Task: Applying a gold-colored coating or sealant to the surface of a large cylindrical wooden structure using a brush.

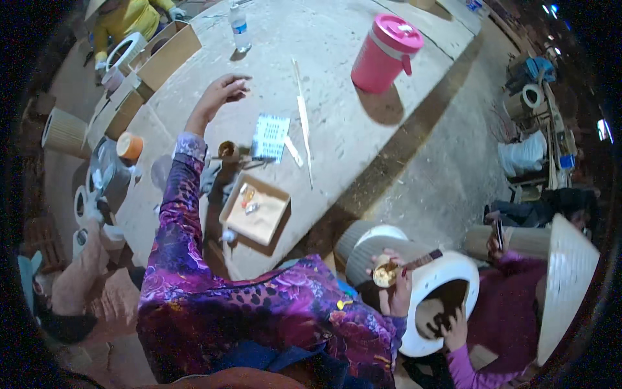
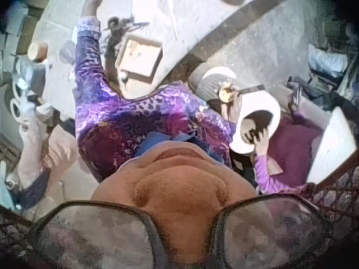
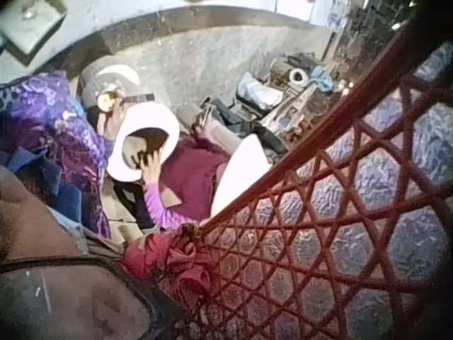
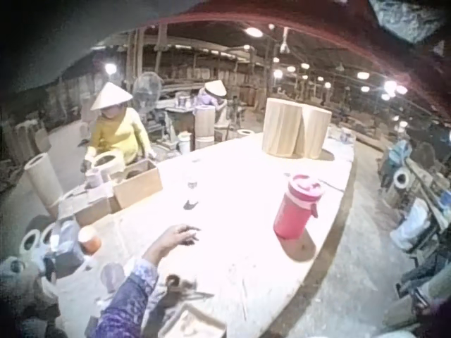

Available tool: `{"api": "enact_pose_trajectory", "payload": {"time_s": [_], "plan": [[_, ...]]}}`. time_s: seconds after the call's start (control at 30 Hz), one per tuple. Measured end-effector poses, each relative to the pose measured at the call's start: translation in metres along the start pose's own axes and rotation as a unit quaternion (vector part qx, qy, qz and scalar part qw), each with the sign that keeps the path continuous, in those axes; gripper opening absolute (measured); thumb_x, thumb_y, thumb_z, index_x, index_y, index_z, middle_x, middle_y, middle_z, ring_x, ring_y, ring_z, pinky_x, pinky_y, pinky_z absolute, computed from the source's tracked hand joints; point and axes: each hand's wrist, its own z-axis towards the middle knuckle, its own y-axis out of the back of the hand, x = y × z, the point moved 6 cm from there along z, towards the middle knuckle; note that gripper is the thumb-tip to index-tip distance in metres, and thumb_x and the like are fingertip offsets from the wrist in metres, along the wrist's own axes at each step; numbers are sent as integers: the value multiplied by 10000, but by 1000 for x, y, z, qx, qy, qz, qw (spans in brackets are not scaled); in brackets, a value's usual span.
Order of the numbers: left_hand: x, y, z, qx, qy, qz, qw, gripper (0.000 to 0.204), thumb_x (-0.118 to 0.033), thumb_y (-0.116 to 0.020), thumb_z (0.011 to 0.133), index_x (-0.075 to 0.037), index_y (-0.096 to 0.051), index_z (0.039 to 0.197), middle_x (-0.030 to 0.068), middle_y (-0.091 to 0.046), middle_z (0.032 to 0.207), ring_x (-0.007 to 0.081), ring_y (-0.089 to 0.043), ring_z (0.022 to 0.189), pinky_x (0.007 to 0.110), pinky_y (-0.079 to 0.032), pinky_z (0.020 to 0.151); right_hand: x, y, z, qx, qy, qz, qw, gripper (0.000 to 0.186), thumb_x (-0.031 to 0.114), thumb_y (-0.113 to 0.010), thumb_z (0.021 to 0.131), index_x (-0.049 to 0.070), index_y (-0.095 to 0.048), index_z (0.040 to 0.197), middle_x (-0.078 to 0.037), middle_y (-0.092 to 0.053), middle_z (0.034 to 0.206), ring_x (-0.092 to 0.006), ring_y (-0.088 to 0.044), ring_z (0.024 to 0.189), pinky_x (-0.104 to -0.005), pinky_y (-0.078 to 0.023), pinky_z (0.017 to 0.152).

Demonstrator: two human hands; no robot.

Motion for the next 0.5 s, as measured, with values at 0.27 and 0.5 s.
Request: {"api": "enact_pose_trajectory", "payload": {"time_s": [0.27, 0.5], "plan": [[48, 122, 167, -294, -113, 97, 944, 422, -248, -671, 834, -77, -591, 1212, 75, -665, 976, 226, -627, 887, 305, -501, 782, -7, -8, 23, -110, -9, 54, 992, 303, 340, -538, 955, 114, -544, 1157, -131, -455, 1325, -373, -502, 1151, -520, -488, 871], [129, 243, 286, -266, -40, 196, 943, 474, -200, -694, 801, -13, -580, 1222, 119, -650, 1086, 265, -608, 994, 334, -467, 913, -18, -25, 65, -104, -84, -25, 991, 440, 307, -494, 976, 10, -443, 1297, -136, -526, 1238, -244, -564, 1107, -414, -499, 935]]}}
